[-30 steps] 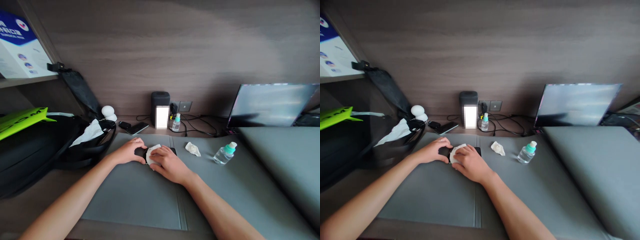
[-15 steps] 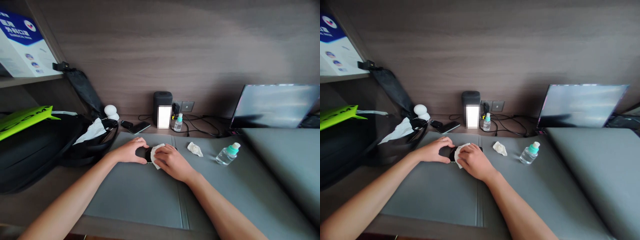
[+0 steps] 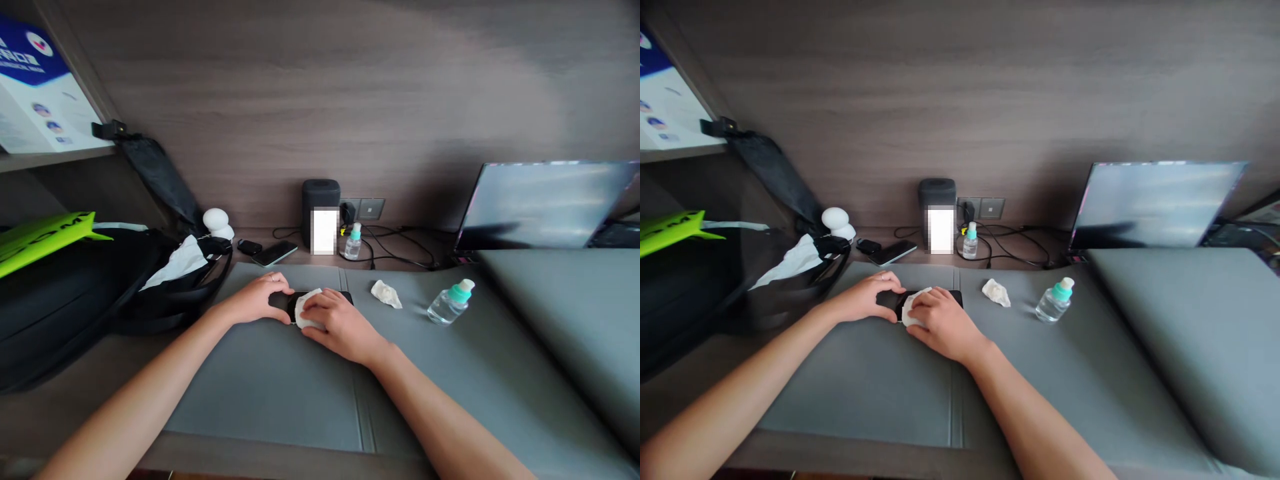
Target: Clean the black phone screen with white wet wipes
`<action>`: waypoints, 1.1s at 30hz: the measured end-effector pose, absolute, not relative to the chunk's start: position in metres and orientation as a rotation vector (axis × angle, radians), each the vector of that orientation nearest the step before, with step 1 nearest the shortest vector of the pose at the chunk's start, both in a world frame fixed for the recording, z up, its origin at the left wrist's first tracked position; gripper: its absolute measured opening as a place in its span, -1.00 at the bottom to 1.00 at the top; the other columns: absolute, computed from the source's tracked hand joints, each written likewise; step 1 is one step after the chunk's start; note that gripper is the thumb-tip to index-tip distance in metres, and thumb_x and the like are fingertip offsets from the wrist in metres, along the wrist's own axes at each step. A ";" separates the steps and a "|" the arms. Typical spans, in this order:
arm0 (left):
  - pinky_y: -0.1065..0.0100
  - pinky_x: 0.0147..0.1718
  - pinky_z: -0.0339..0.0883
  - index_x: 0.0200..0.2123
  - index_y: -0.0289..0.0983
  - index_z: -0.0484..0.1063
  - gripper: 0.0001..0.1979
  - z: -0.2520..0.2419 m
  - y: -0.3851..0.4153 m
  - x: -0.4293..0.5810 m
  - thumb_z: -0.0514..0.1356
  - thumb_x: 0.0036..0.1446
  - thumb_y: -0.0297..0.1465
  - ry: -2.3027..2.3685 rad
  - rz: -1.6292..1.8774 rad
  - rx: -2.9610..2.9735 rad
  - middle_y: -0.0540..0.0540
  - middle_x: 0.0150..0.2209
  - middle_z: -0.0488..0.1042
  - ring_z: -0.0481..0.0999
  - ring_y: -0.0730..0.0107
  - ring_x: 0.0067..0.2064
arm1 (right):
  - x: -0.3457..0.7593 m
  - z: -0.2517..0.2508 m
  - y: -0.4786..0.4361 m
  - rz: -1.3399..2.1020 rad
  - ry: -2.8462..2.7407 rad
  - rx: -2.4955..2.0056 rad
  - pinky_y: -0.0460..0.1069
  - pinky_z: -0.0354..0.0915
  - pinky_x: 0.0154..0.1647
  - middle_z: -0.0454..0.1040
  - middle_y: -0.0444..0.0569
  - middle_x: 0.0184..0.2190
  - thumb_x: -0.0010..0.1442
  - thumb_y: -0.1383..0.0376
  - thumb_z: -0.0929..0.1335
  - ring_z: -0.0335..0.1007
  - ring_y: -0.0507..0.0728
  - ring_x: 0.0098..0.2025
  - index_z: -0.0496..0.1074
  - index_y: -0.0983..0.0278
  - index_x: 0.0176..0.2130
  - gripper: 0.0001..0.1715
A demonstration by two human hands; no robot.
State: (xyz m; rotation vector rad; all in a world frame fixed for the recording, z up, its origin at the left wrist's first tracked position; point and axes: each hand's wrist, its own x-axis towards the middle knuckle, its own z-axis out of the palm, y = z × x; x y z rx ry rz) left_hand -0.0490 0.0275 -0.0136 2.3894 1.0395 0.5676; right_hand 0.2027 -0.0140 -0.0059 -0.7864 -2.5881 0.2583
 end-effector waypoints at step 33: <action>0.20 0.01 0.28 -0.09 -0.19 0.49 -0.53 -0.010 0.025 -0.047 0.44 -0.08 -0.18 1.058 0.543 2.383 -0.05 -0.11 0.43 0.43 0.16 -0.02 | 0.190 -0.005 -0.020 0.119 -2.648 -0.894 0.31 -0.07 0.34 0.43 0.09 0.02 0.33 -0.02 0.27 0.31 0.24 0.12 0.42 0.25 0.03 -0.52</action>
